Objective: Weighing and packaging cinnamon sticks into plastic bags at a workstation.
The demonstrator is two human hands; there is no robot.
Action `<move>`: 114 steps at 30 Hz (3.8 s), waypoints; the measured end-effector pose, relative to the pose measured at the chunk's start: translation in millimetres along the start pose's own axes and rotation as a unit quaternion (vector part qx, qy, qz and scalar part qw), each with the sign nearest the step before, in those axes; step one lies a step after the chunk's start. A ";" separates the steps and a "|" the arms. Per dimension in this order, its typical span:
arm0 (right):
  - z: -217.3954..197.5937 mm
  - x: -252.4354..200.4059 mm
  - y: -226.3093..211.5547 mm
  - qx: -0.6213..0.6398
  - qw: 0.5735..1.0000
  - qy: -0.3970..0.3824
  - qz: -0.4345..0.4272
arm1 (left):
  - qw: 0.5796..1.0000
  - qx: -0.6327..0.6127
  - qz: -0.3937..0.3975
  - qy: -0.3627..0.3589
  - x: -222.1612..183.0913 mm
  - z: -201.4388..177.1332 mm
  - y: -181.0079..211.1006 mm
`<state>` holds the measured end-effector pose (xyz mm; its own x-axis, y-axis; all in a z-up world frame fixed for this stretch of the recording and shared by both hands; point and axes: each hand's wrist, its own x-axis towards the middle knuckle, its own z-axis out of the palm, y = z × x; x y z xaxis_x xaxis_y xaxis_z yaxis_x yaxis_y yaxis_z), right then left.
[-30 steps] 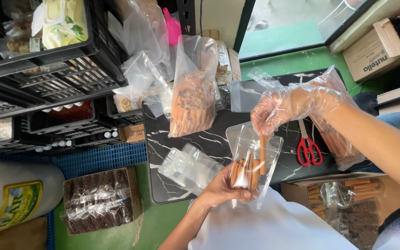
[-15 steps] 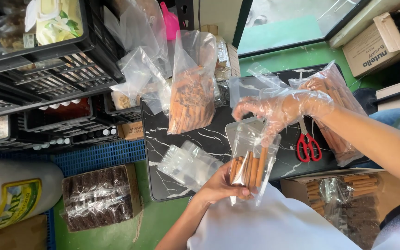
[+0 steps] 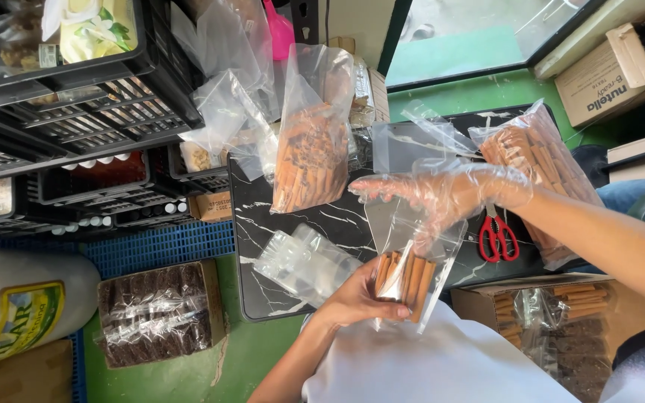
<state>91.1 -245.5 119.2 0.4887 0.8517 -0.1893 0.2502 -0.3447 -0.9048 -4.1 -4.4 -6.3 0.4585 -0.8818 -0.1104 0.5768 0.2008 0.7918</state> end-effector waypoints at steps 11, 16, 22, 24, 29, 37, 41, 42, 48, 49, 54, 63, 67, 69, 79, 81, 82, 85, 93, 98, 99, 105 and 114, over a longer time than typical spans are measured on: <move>7.1 36.8 -70.2 -0.204 0.930 -0.067 0.298 | 0.993 -0.016 0.112 -0.044 11.0 -2.8 -1.6; -2.5 33.4 -88.1 -0.279 0.904 -0.117 0.303 | 0.994 0.000 0.110 -0.025 3.4 15.7 4.9; -11.5 21.7 -107.4 -0.197 0.939 -0.004 0.281 | 0.993 0.019 0.112 0.021 10.5 8.3 12.7; -21.2 9.7 -102.0 -0.245 0.911 0.001 0.332 | 0.990 0.047 0.127 0.030 22.8 -7.9 12.1; -14.4 -41.2 -51.3 -0.046 0.879 0.425 0.209 | 0.947 0.184 0.205 0.168 45.0 -26.8 33.2; 98.4 16.6 41.3 0.026 0.935 0.345 0.075 | 0.873 0.341 0.223 0.269 48.2 -89.9 -25.4; 124.0 56.1 94.7 0.090 0.877 0.470 -0.035 | 0.835 0.385 0.250 0.302 42.6 -131.2 -43.1; 122.9 64.0 108.5 0.092 0.879 0.466 -0.037 | 0.834 0.386 0.249 0.307 42.6 -135.8 -38.1; 142.4 89.3 118.8 0.140 0.869 0.476 0.002 | 0.830 0.396 0.167 0.356 31.5 -129.3 -30.7; 140.8 87.9 105.9 0.164 0.862 0.480 0.015 | 0.834 0.387 0.159 0.360 33.6 -126.3 -26.5; 129.7 74.3 102.6 0.164 0.869 0.460 0.078 | 0.838 0.371 0.156 0.368 42.6 -126.8 -37.0; 106.7 -7.8 72.4 -0.066 0.839 0.527 0.114 | 0.824 0.397 0.240 0.324 102.1 -51.2 -17.5; 125.9 -36.4 84.3 -0.023 0.802 0.566 0.188 | 0.857 0.380 0.226 0.265 123.9 -46.7 -49.3; 136.4 -44.2 91.5 0.030 0.789 0.571 0.225 | 0.870 0.378 0.205 0.242 129.4 -51.0 -65.1; 160.7 -54.2 86.6 0.115 0.735 0.630 0.222 | 0.878 0.413 0.119 0.211 111.2 -71.9 -64.9; 164.7 -62.3 90.2 0.124 0.734 0.635 0.208 | 0.876 0.419 0.114 0.211 99.4 -74.8 -57.0; 167.2 -65.8 92.7 0.115 0.721 0.649 0.214 | 0.870 0.430 0.098 0.220 93.0 -77.1 -54.2; 172.0 -74.0 93.5 0.102 0.698 0.673 0.222 | 0.858 0.451 0.073 0.235 80.1 -87.4 -52.6; 180.9 -80.6 104.3 0.082 0.662 0.709 0.231 | 0.842 0.470 0.050 0.259 69.3 -98.5 -62.6; 185.7 -79.6 104.5 0.081 0.645 0.721 0.238 | 0.846 0.468 0.046 0.252 67.8 -92.3 -58.4; 186.0 -79.7 103.6 0.081 0.646 0.721 0.238 | 0.846 0.468 0.046 0.252 67.5 -93.2 -59.1; 188.0 -79.8 111.1 0.093 0.634 0.733 0.230 | 0.840 0.475 0.055 0.258 63.9 -100.9 -68.0; 117.6 -110.5 88.8 0.007 0.688 0.692 0.218 | 0.828 0.478 0.060 0.289 40.7 -104.8 -67.7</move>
<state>-39.0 -323.8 14.9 0.8456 -0.5259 0.0913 -0.1762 -0.4365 -0.8823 46.4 -9.2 -127.4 0.8794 -0.4738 -0.0476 -0.1670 -0.4007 0.9009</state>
